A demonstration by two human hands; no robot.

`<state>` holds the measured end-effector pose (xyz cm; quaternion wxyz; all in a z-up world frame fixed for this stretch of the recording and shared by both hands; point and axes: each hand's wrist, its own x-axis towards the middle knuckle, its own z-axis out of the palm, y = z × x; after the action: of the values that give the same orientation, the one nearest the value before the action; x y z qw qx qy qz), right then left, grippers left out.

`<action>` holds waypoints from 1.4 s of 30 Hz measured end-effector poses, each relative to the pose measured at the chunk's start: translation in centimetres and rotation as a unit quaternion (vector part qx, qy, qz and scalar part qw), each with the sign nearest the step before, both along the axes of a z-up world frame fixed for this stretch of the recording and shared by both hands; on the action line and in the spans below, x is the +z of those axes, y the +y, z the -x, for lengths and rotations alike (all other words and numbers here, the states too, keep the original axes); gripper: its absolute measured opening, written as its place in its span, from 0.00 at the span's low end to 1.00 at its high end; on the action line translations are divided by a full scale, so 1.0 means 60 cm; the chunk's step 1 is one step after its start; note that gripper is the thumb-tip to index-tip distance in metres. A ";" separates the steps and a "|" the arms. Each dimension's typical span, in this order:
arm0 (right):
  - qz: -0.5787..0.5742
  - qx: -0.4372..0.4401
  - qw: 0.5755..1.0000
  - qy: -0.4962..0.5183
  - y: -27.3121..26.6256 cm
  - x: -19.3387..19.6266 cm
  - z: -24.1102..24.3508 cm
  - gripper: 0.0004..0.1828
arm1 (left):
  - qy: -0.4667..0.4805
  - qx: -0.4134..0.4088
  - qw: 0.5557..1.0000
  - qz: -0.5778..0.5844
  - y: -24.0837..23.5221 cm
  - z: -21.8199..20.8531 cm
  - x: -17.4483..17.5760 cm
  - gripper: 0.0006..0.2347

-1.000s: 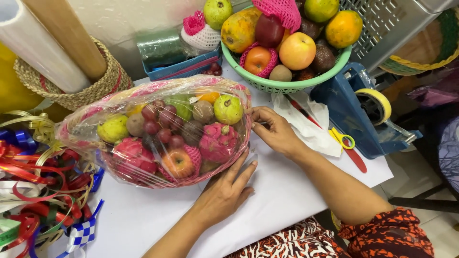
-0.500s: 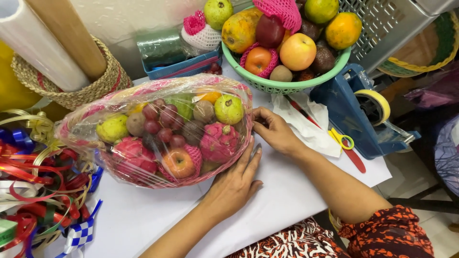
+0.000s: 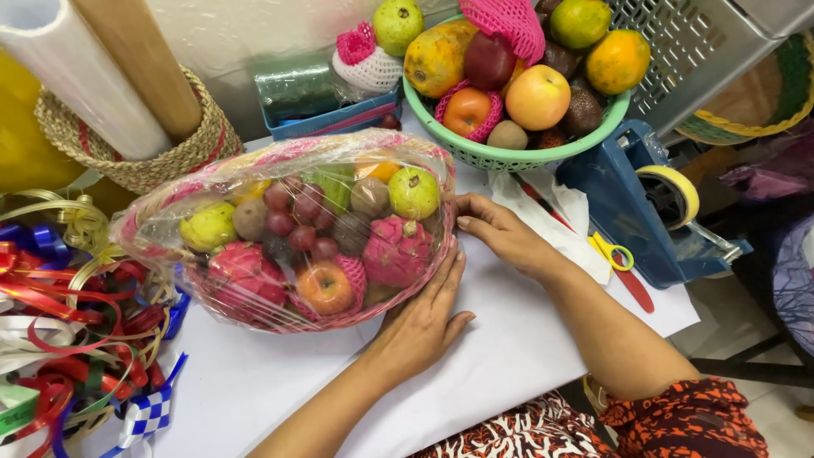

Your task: The person wraps a fruit basket with clear plastic film, smoothing the surface and securing the edges with tape. They adjust the basket position and repeatedly smooth the film to remove wrinkles.

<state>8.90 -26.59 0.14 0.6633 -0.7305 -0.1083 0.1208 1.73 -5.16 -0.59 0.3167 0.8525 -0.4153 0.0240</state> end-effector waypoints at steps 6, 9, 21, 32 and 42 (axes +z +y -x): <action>-0.035 -0.004 0.999 -0.020 0.008 -0.002 0.001 0.21 | -0.075 0.073 0.991 -0.084 -0.005 -0.020 -0.053 0.37; -0.033 -0.005 0.999 -0.018 0.006 -0.016 -0.008 0.22 | -0.068 0.067 0.991 -0.094 -0.006 -0.020 -0.051 0.36; -0.052 -0.055 0.997 -0.025 0.023 -0.055 -0.015 0.17 | -0.202 0.050 0.978 -0.014 0.005 -0.019 -0.034 0.27; -0.054 -0.086 0.995 0.008 0.038 -0.028 -0.010 0.15 | -0.216 0.079 0.973 0.029 0.018 -0.010 -0.012 0.27; -0.027 -0.083 0.996 0.009 0.038 -0.016 -0.012 0.12 | -0.179 0.055 0.982 0.017 0.025 -0.014 -0.011 0.27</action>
<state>9.60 -24.29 -0.80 0.6914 -0.7178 -0.0447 0.0688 2.58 -3.63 -1.22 0.2503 0.8504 -0.4169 0.2008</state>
